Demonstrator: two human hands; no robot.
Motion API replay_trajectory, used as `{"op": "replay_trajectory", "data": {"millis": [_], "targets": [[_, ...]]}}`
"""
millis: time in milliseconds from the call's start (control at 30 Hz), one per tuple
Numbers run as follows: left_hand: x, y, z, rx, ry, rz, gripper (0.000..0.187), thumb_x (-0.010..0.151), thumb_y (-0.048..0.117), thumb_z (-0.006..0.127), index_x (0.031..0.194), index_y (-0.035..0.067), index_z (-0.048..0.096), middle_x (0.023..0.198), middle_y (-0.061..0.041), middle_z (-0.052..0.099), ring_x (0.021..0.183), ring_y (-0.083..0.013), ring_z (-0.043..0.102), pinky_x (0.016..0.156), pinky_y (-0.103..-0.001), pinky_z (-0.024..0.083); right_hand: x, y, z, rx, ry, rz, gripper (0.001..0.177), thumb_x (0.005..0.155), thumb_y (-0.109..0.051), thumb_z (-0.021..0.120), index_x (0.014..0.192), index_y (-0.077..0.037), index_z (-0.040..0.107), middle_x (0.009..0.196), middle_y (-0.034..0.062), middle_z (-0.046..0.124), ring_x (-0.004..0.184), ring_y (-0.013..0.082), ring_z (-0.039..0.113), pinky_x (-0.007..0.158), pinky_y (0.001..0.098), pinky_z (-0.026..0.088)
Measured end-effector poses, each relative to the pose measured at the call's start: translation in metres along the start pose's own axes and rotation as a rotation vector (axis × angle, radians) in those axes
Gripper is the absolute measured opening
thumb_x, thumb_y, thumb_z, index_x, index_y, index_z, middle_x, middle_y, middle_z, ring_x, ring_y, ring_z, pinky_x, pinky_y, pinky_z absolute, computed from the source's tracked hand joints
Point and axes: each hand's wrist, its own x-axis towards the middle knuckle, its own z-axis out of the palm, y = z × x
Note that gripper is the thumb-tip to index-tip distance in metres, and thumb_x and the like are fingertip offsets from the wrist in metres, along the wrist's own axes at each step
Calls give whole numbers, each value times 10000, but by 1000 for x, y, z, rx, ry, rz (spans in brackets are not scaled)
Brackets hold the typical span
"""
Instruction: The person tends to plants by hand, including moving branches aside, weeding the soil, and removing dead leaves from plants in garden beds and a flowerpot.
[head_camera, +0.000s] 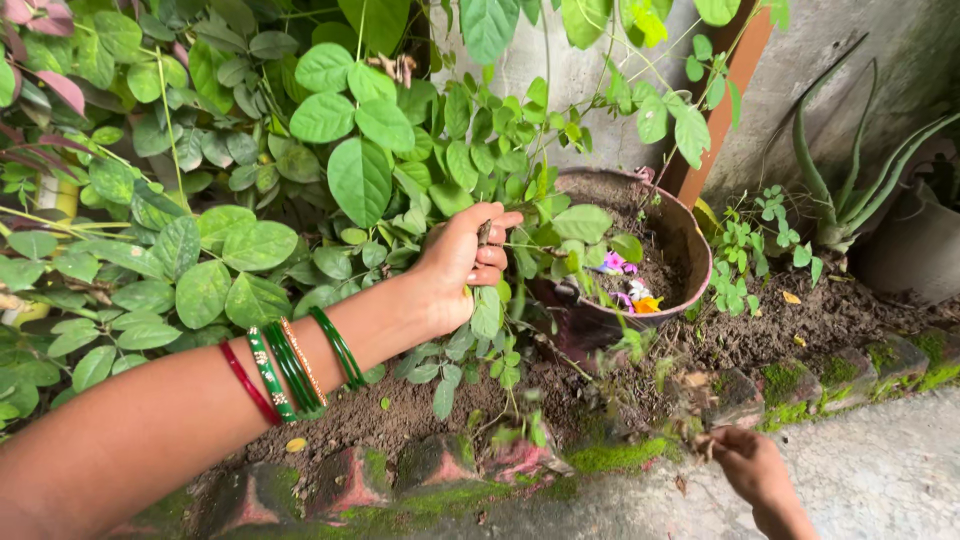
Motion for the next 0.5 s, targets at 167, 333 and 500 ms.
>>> {"op": "replay_trajectory", "data": {"millis": [167,333,500], "targets": [[0,-4,-3,14,-17,-17,486,961,274,568,1328,-44,595,726,85,427,560,-12,377,396,-182,262,34,49,8,55,173,-34,219,964,-171,702,1034,13,797,871,146,750,796,209,605,734,386,469],[3,-5,-4,8,-73,-69,397,949,262,578,1244,-2,610,724,80,441,554,-18,371,385,-185,253,21,3,35,-378,308,-128,296,880,-339,785,894,-45,816,775,140,746,672,219,650,626,400,494],[2,-16,-8,48,-100,-123,238,951,242,586,1092,51,601,724,85,442,536,-11,359,376,-181,251,-55,-102,58,-622,225,18,394,991,-481,625,962,-142,824,788,134,790,614,261,705,645,399,587]]}}
